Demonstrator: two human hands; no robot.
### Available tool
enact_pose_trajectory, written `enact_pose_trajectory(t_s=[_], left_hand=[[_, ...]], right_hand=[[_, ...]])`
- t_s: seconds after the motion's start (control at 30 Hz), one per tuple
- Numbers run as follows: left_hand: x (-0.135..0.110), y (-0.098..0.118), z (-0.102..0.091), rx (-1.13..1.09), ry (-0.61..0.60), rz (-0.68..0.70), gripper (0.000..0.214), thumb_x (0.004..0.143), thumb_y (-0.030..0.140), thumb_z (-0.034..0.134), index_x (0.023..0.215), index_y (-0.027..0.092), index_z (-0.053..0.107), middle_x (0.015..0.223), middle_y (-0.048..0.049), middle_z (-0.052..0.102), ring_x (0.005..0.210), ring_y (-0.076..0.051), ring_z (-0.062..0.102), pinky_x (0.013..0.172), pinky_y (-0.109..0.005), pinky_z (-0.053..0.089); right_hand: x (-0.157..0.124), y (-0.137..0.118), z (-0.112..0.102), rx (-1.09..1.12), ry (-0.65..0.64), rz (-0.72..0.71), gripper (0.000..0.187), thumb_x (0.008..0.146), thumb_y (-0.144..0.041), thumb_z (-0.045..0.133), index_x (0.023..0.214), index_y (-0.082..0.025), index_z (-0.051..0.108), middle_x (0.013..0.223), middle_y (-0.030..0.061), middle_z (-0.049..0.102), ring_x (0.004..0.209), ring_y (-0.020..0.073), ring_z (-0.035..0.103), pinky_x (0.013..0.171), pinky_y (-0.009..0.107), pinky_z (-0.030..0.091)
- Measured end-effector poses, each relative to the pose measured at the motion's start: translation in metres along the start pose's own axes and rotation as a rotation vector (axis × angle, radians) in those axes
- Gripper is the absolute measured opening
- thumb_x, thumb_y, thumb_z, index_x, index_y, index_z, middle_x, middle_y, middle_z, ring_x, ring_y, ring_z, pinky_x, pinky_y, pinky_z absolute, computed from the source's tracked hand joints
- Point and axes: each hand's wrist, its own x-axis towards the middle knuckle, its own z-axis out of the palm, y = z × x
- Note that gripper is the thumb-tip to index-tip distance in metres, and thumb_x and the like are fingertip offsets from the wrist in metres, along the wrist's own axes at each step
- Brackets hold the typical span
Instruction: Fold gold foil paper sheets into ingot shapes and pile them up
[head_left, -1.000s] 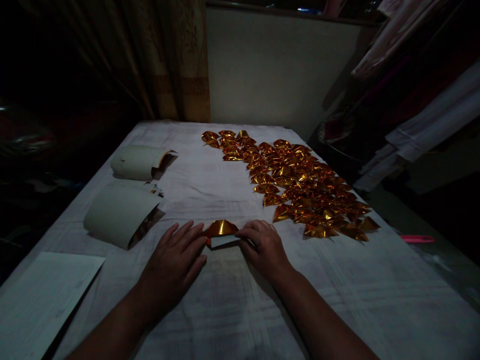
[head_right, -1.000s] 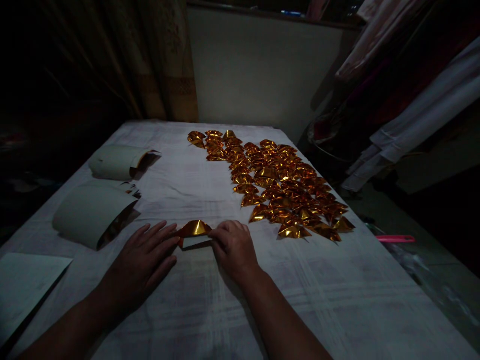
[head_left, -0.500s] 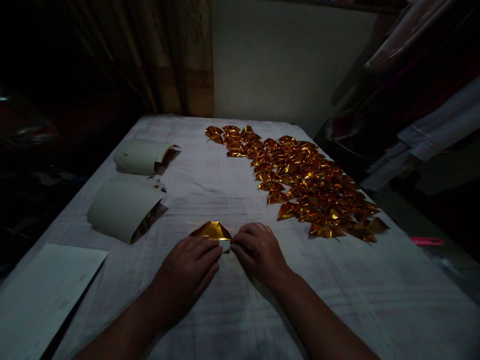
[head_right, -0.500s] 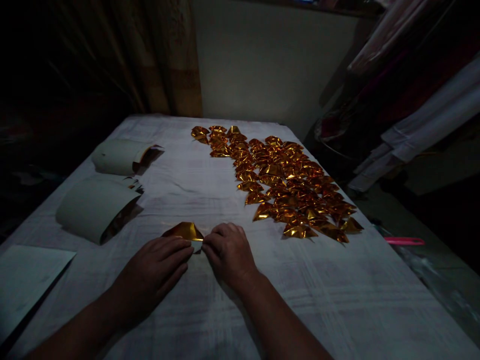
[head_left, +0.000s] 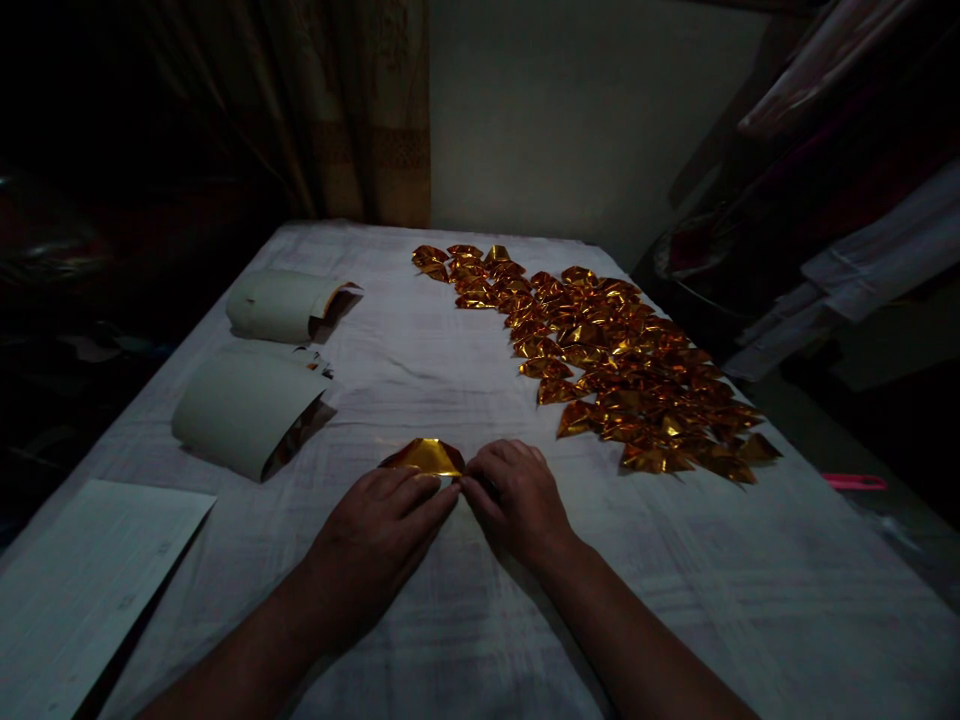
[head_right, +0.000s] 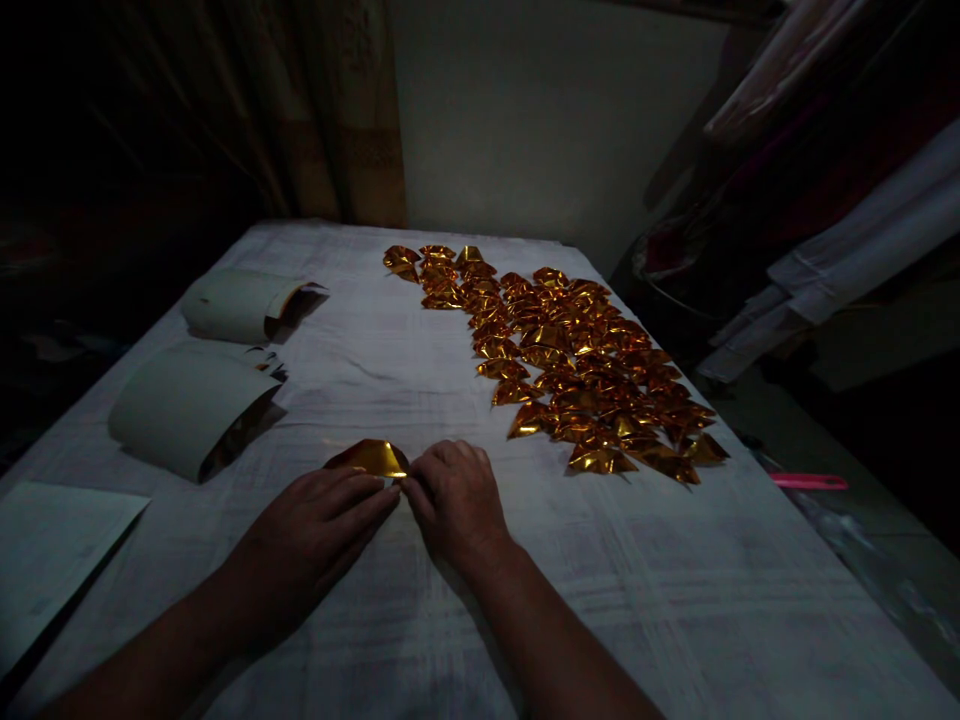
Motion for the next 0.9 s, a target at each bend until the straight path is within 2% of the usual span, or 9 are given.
enact_pose_trajectory(t_s=[0.2, 0.43, 0.63, 0.9], left_hand=[[0.000, 0.001, 0.000, -0.007, -0.012, -0.024, 0.036, 0.098, 0.016, 0.048, 0.132, 0.019, 0.060, 0.120, -0.0093, 0.069, 0.111, -0.025, 0.061, 0.094, -0.046, 0.053], [0.000, 0.001, 0.000, 0.010, -0.021, -0.018, 0.036, 0.097, 0.017, 0.049, 0.131, 0.017, 0.060, 0.119, -0.0092, 0.068, 0.110, -0.026, 0.061, 0.094, -0.046, 0.053], [0.002, 0.001, -0.001, -0.011, -0.039, -0.032, 0.034, 0.097, 0.016, 0.049, 0.129, 0.019, 0.061, 0.118, -0.0094, 0.068, 0.108, -0.026, 0.062, 0.091, -0.047, 0.053], [0.003, 0.002, -0.002, -0.005, -0.033, -0.029, 0.034, 0.098, 0.017, 0.047, 0.129, 0.019, 0.063, 0.117, -0.0089, 0.070, 0.108, -0.025, 0.063, 0.092, -0.045, 0.054]], right_hand=[[0.000, 0.000, 0.000, 0.030, 0.011, 0.001, 0.009, 0.090, -0.024, 0.068, 0.082, -0.022, 0.064, 0.084, 0.0019, 0.065, 0.084, 0.0203, 0.057, 0.076, 0.034, 0.036], [0.001, 0.000, -0.001, 0.117, 0.044, 0.040, 0.009, 0.084, -0.013, 0.065, 0.084, -0.022, 0.062, 0.083, 0.0007, 0.065, 0.083, 0.0195, 0.058, 0.077, 0.033, 0.037], [0.002, -0.009, 0.003, 0.035, 0.073, 0.122, 0.012, 0.084, -0.025, 0.070, 0.081, -0.022, 0.060, 0.078, 0.0007, 0.063, 0.079, 0.0206, 0.056, 0.075, 0.034, 0.035], [0.001, -0.009, 0.008, 0.018, 0.087, 0.125, 0.010, 0.085, -0.015, 0.065, 0.083, -0.023, 0.058, 0.082, 0.0015, 0.064, 0.083, 0.0215, 0.056, 0.077, 0.035, 0.034]])
